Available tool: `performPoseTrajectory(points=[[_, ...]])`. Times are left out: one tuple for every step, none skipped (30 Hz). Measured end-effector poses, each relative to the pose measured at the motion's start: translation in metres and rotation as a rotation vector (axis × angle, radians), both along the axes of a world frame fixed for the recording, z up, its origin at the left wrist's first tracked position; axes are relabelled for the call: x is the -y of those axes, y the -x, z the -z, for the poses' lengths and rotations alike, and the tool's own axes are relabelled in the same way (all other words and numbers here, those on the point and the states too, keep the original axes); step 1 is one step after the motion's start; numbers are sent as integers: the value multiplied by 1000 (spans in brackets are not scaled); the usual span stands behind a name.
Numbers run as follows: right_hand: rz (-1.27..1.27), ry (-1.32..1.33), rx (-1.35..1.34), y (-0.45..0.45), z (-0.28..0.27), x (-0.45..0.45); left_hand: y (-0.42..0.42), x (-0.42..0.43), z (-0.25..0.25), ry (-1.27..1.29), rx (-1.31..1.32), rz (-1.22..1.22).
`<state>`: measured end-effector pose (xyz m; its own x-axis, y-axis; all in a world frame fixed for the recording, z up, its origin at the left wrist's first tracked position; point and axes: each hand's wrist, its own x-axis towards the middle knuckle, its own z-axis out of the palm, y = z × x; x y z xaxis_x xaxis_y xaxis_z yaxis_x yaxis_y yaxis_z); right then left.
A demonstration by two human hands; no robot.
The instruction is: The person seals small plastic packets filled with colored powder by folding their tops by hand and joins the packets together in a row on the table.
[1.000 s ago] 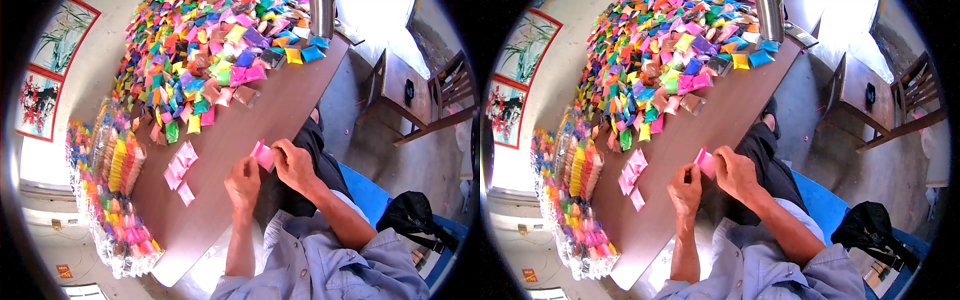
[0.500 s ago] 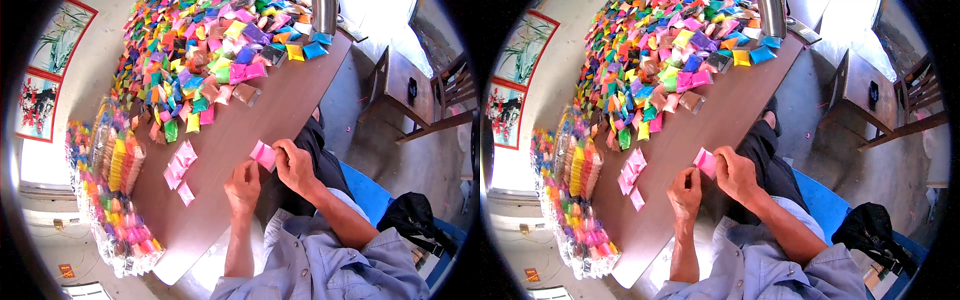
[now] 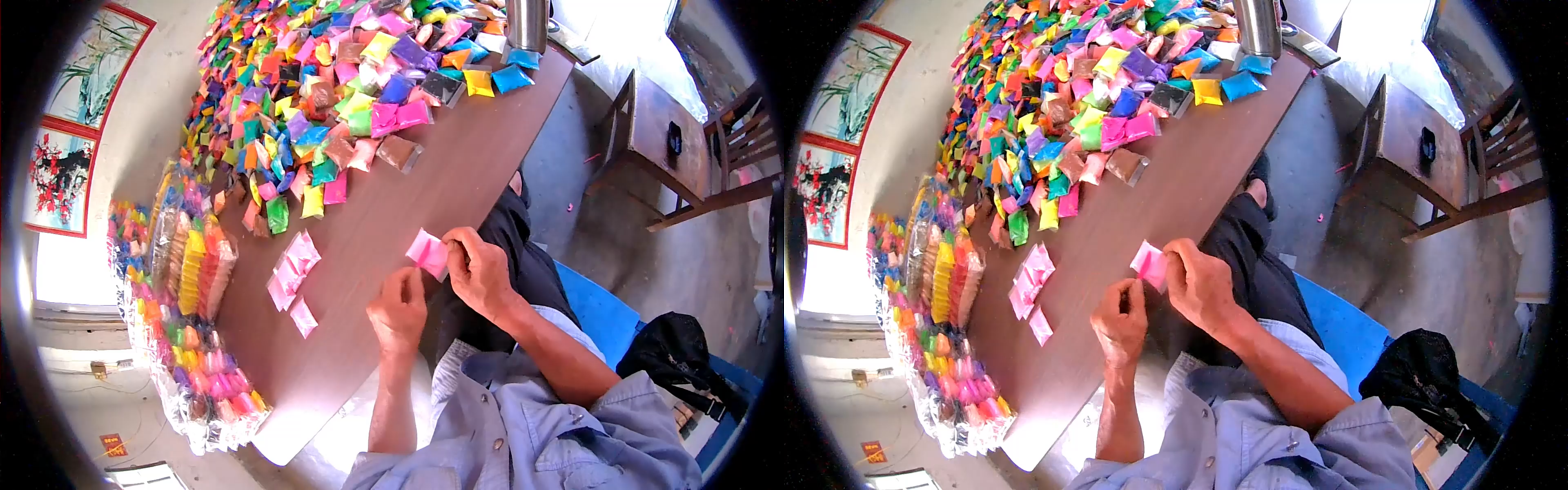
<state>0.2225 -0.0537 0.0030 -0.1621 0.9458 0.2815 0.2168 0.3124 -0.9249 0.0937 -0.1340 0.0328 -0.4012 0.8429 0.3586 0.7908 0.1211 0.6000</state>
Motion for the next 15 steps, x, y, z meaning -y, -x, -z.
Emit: performPoseTrajectory(points=[[0, 0, 3, -1, 0, 0, 6, -1, 3, 2, -33, -36], [-1, -1, 4, -1, 0, 0, 12, -1, 5, 4, -67, -74], [-3, -5, 4, 0, -1, 0, 18, -2, 6, 2, -67, -77], [-7, -8, 1, 1, -1, 0, 24, -3, 7, 24, -86, -89], [-1, -3, -22, 2, 1, 1, 29, -4, 7, 48, -104, -100], [7, 3, -44, 3, 2, 1, 31, -5, 5, 19, -71, -100], [10, 2, -45, 4, 4, 0, 30, -6, 3, 19, -73, -97], [21, -54, -58, 4, 7, 0, 27, -5, -2, 40, -18, -120], [31, -108, -70, 4, 8, 0, 24, -3, -6, 62, 38, -144], [32, -106, -68, 3, 8, 0, 19, -3, -8, 64, 40, -142], [30, -96, -65, 3, 7, -1, 12, -2, -9, 31, 22, -94], [26, -87, -62, 4, 6, 0, 6, -1, -8, -4, 4, -48], [22, -88, -62, 4, 5, 0, 4, 0, 1, -57, -23, -4], [16, -69, -46, 3, 3, 0, -1, 2, 2, -21, -24, -2], [13, -49, -29, 2, 3, 0, -4, 2, 1, 16, -23, 1]])
